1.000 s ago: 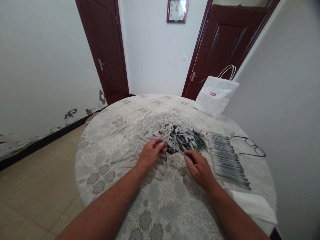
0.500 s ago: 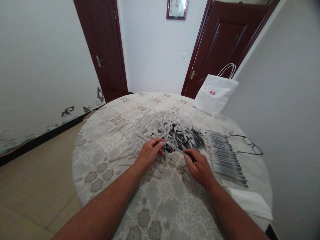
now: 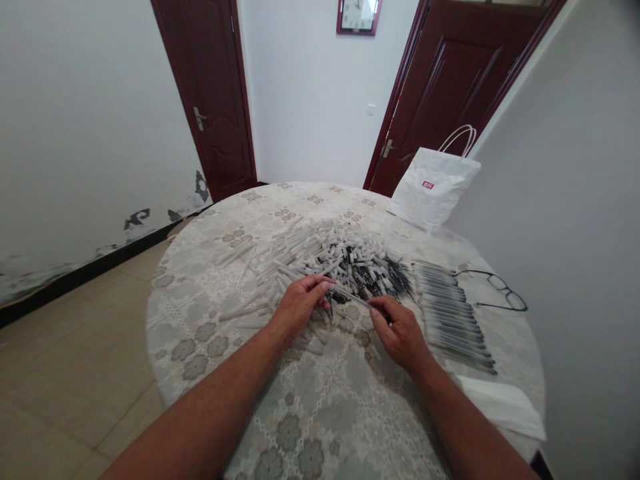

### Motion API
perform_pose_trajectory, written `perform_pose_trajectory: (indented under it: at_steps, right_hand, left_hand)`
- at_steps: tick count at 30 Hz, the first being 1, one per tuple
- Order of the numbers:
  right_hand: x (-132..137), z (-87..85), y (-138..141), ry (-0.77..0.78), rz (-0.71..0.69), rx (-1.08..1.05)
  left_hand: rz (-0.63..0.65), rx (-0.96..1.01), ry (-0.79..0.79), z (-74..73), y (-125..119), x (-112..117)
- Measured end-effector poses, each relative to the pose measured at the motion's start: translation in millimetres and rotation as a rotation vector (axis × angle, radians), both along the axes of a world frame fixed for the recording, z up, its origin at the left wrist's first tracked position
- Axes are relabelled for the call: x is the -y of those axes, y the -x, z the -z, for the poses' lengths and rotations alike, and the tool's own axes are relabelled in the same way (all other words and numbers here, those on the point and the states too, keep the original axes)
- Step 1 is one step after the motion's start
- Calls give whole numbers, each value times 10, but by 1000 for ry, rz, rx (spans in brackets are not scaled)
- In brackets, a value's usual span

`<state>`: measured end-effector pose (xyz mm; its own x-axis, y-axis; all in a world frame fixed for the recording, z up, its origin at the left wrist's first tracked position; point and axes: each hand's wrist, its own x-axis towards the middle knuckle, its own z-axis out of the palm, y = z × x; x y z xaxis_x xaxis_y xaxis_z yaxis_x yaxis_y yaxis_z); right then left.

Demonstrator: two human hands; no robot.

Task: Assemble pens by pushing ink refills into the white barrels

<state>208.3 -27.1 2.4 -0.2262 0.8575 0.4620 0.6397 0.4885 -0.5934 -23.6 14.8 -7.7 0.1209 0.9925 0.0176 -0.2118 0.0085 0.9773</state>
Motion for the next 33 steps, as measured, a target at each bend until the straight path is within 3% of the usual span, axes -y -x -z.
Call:
perform_pose_trajectory:
  at_steps: [3, 8, 12, 16, 21, 23, 25, 29, 33]
  right_hand:
    - [-10, 2, -14, -47, -9, 27]
    - [-31, 19, -31, -192, -58, 142]
    - [3, -12, 9, -168, -52, 160]
    - [29, -48, 68, 44, -14, -8]
    - [-23, -10, 78, 594, -33, -421]
    - [-47, -23, 58, 698, -62, -469]
    - [-50, -80, 37, 613, -93, -367]
    - [28, -279, -11, 288, -105, 6]
    - [72, -472, -214, 129, -118, 391]
  left_hand:
    - [77, -2, 2, 9, 9, 6]
    - [69, -49, 23, 14, 18, 2]
    - [75, 24, 26, 9, 17, -8]
    - [56, -21, 16, -26, 24, -8]
    - [37, -169, -43, -68, 33, 8]
    - [39, -234, -67, -75, 23, 24]
    - [55, -281, -94, -83, 3, 51]
    - [130, -382, -189, -123, -53, 135]
    - [148, -454, -252, -146, -78, 195]
